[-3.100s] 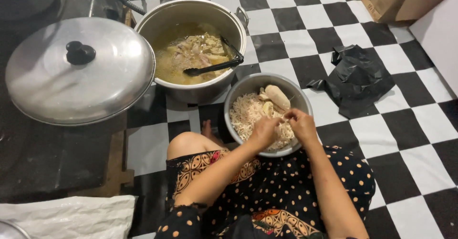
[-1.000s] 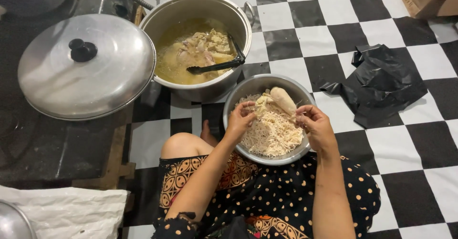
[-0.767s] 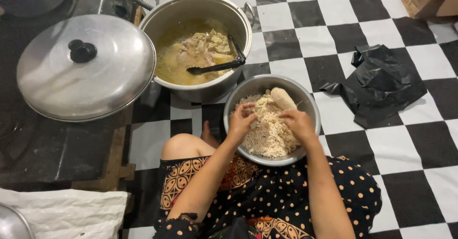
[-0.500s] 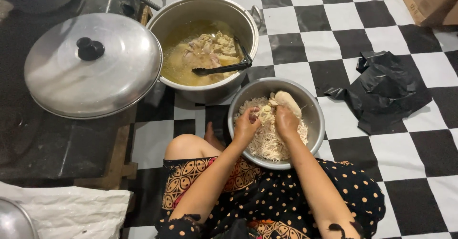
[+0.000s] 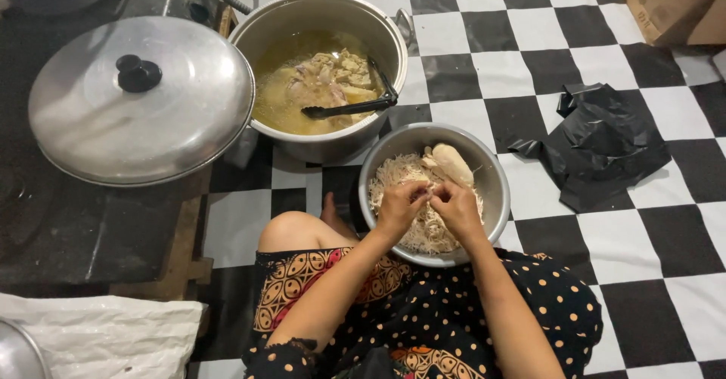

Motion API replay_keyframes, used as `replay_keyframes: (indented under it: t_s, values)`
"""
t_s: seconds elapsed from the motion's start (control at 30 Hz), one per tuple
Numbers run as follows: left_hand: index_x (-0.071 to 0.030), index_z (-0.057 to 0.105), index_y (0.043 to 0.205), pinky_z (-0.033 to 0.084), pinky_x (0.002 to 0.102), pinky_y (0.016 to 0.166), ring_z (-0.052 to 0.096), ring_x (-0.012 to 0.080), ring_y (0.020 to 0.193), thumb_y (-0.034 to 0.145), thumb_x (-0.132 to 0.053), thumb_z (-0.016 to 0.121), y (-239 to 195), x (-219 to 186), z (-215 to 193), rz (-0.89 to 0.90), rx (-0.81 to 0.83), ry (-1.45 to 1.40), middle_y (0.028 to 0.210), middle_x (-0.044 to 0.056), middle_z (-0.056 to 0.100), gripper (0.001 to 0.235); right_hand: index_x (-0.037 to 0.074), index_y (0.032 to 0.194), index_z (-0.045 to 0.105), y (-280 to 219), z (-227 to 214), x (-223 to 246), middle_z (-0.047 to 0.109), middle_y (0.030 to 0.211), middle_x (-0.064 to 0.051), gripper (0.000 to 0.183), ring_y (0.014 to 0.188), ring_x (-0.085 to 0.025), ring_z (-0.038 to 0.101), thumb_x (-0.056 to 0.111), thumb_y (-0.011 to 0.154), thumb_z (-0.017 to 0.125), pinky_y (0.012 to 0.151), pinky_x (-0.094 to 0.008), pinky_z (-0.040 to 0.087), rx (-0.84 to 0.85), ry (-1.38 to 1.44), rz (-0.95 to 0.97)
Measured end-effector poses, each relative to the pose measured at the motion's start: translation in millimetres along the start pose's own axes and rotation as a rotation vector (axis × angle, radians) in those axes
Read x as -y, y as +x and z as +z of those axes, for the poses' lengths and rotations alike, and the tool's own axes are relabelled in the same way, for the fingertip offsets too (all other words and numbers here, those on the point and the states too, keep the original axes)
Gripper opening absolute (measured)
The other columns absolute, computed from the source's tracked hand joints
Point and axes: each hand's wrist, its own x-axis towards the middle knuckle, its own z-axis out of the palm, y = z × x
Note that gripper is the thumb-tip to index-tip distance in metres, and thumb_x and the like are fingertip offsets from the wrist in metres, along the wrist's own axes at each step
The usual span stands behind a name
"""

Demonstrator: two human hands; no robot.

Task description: A person is shredding cooked chicken meat by hand into a metal bowl while sitting on the floor.

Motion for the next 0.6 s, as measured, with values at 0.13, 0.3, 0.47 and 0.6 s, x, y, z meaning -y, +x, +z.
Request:
replay_keyframes:
  t_s: [0.13,0.3,0.47,0.6]
  values:
    - [-0.006,0.078,0.102,0.062,0.031,0.068,0.076,0.0276,0.081,0.079,-0.003,0.080,-12.7,-12.9,-2.3,-0.107,-0.017,-0.148,0.087,0.013,0.075,0.024,0.013,0.087,0.076,-19.1,5.4,5.7,0.071,0.074,-0.011,0.013,0.075,-0.024,0.069,0.020,0.076,0.074,0.073,-0.038,0.055,-0.057,-0.013,0.017]
    - [-0.013,0.081,0.096,0.061,0.028,0.064,0.074,0.0216,0.076,0.073,-0.009,0.081,-16.4,-4.8,0.9,-0.178,-0.020,-0.148,0.081,0.007,0.075,0.023,0.019,0.095,0.081,-21.8,3.0,-8.8,0.075,0.076,-0.009,0.022,0.069,-0.017,0.070,0.015,0.085,0.062,0.067,-0.033,0.057,-0.040,0.169,0.096]
    - [-0.012,0.077,0.106,0.060,0.031,0.062,0.073,0.0198,0.069,0.075,-0.007,0.079,-7.0,-13.0,-2.1,-0.085,0.009,-0.162,0.078,0.007,0.074,0.031,0.008,0.098,0.078,-29.5,-4.9,15.1,0.073,0.079,-0.015,0.015,0.071,-0.021,0.069,0.007,0.085,0.069,0.064,-0.035,0.058,-0.003,0.300,0.025]
    - [-0.014,0.076,0.103,0.059,0.025,0.063,0.073,0.0148,0.070,0.075,-0.008,0.077,-7.5,-26.0,-3.6,-0.077,0.048,-0.185,0.078,0.004,0.075,0.029,0.005,0.095,0.067,-23.4,-4.9,6.9,0.064,0.080,-0.009,0.015,0.071,-0.018,0.060,-0.001,0.084,0.060,0.059,-0.027,0.053,0.019,0.490,0.035]
